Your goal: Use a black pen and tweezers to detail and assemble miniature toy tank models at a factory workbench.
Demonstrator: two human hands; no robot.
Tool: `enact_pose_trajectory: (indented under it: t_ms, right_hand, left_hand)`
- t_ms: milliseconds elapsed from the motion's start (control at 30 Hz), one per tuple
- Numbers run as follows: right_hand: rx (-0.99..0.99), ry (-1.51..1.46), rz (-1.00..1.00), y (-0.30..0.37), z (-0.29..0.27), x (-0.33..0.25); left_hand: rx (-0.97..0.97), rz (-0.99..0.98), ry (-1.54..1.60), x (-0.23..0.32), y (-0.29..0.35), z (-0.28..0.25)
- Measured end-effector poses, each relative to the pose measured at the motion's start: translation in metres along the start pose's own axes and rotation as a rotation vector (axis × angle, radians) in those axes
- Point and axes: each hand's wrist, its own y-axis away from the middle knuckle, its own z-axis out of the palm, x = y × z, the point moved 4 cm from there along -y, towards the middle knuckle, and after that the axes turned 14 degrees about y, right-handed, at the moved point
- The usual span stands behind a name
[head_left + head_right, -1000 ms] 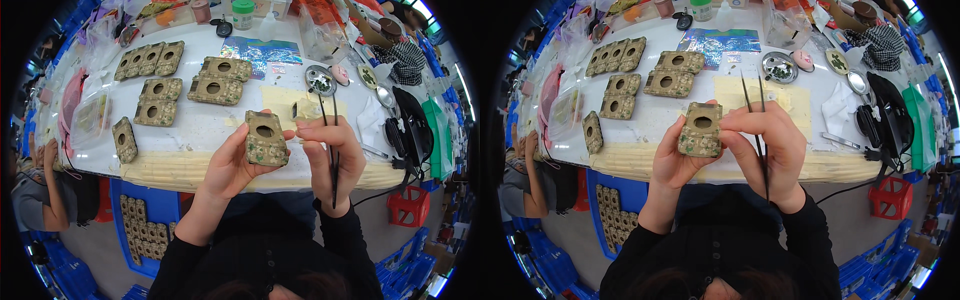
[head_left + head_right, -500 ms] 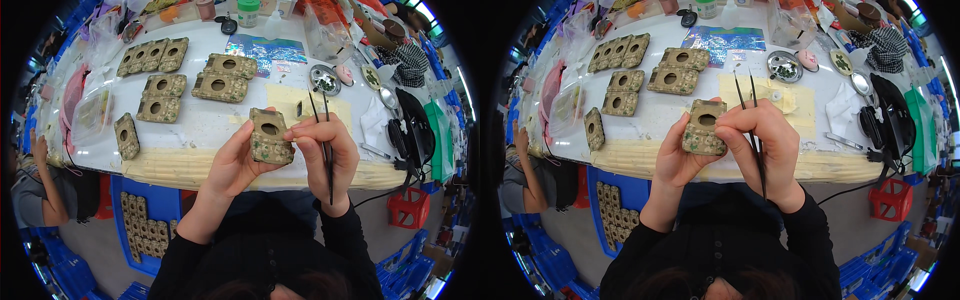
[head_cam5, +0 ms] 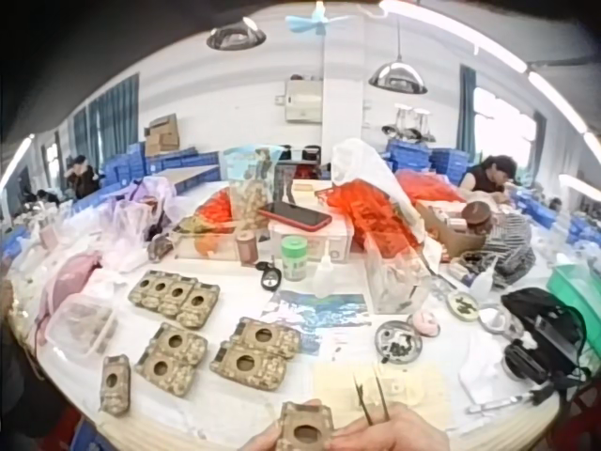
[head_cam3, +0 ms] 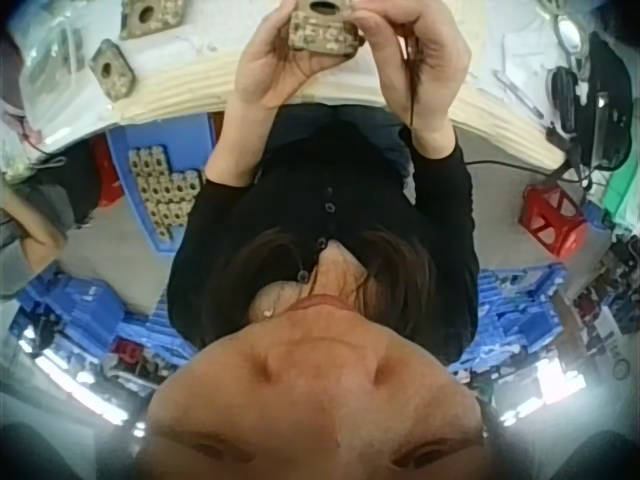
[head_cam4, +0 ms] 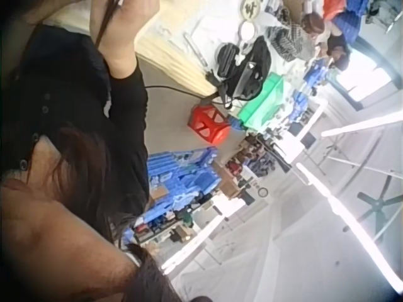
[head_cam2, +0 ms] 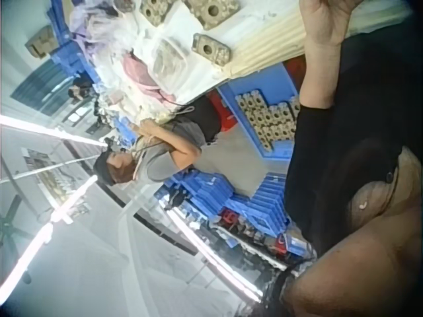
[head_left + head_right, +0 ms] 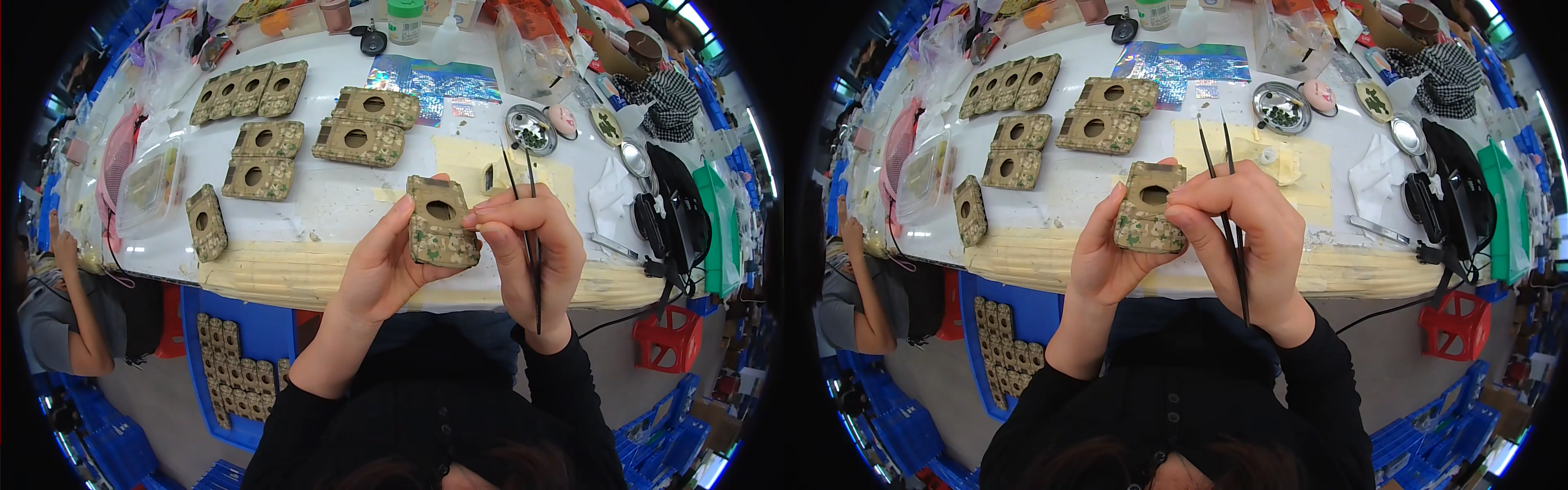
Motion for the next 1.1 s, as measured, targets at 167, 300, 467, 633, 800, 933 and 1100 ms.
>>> enact_pose_trajectory:
  t_ms: [167, 300, 467, 633, 800, 933, 1100]
  right_hand:
    - [0.007, -0.014, 0.01, 0.001, 0.0, 0.001]
    - [-0.028, -0.055, 0.032, 0.002, 0.001, 0.001]
    - [0.053, -0.324, 0.228, 0.003, -0.01, 0.005]
    - [0.258, 0.286, 0.128, -0.002, -0.051, 0.035]
    - [0.219, 0.668, -0.025, -0.009, -0.053, 0.042]
    - [0.127, 0.724, -0.057, -0.007, -0.044, 0.054]
    - [0.017, 0.704, -0.005, 0.0, -0.05, 0.05]
  left_hand:
    - [-0.003, 0.003, -0.004, 0.0, 0.0, 0.0]
    - [-0.008, 0.005, 0.005, 0.0, 0.001, 0.0]
    - [-0.039, -0.012, 0.043, -0.001, 0.0, -0.003]
    - [-0.064, -0.019, 0.131, -0.002, -0.001, -0.001]
    - [-0.082, -0.002, 0.112, -0.002, -0.003, -0.003]
    - [-0.096, -0.001, 0.131, -0.001, -0.003, -0.002]
    - [-0.108, 0.007, 0.129, -0.002, -0.003, -0.004]
